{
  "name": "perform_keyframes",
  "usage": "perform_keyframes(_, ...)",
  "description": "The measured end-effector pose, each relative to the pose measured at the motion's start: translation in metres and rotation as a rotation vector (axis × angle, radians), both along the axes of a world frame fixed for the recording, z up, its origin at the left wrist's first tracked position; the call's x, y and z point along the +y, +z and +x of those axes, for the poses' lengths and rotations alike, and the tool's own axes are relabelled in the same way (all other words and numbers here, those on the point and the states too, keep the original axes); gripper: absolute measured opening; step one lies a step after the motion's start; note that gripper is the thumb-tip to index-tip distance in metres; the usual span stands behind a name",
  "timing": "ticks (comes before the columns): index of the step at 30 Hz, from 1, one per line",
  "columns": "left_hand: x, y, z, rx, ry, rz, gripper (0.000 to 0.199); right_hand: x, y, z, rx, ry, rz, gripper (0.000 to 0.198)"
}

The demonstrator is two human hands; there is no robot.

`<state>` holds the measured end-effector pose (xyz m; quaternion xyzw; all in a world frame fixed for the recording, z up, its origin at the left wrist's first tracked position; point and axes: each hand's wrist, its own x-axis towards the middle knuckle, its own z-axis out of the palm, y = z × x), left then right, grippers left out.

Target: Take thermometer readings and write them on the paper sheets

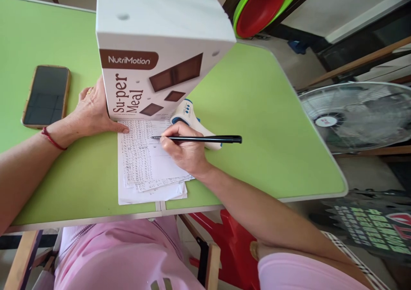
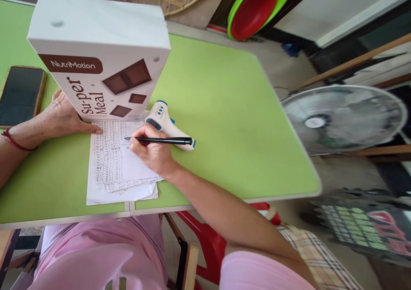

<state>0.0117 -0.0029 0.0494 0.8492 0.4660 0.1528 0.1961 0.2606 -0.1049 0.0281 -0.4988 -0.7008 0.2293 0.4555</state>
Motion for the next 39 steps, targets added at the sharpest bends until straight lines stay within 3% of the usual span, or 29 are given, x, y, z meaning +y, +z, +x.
perform_keyframes(22,0.004,-0.0071,-0.0029,-0.023,-0.001,0.026,0.128,0.0006,-0.0003,0.0003,0.041,-0.05,0.017,0.011)
perform_keyframes(28,0.0008,-0.0009,0.0013,-0.001,0.024,0.002,0.123,-0.0001,0.0021,0.0001,0.041,-0.032,0.04,0.014)
perform_keyframes(32,-0.0004,0.0023,0.0033,0.017,0.046,-0.03,0.131,0.0005,0.0005,0.0004,0.052,-0.045,0.075,0.012)
perform_keyframes(39,0.0049,-0.0073,-0.002,-0.043,0.0,-0.008,0.131,0.0009,-0.0022,0.0009,0.039,-0.017,0.072,0.011)
